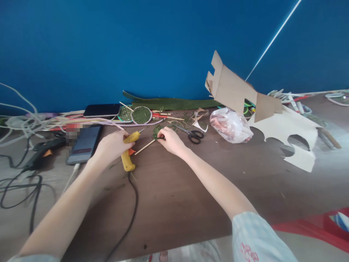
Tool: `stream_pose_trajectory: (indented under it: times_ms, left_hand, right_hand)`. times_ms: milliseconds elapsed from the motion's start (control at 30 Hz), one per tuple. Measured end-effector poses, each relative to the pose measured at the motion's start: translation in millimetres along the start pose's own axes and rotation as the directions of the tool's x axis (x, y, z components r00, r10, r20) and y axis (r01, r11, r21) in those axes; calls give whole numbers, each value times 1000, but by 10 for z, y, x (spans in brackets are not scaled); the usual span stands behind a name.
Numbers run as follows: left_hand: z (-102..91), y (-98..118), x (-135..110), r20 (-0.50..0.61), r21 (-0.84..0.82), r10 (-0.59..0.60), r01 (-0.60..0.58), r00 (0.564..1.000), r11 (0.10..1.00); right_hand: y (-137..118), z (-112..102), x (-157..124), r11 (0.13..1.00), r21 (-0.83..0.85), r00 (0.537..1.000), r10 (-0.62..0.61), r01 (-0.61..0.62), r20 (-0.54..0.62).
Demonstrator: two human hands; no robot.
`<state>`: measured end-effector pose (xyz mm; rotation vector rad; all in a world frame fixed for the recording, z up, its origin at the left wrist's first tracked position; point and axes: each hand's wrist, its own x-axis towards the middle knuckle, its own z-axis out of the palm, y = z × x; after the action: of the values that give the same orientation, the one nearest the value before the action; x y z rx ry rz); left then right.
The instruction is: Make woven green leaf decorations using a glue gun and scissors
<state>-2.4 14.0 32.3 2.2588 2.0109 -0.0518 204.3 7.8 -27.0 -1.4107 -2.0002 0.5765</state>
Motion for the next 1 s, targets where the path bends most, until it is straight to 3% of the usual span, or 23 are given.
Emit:
stream_pose_trajectory:
  times_ms: [400,633,1000]
  left_hand:
    - [74,-100,76,4,63,-28,27,1000,998]
    - [73,-110,76,10,83,-22,21,1000,996]
    - [86,-89,63,-18,102,4,-2,1000,995]
  right_hand:
    - [-6,-21,14,999,40,1000,28,-28,3]
    - [10,-158,32,991,115,997,71,-66,-40]
    - [3,-379,48,983,182,997,9,6,-78]
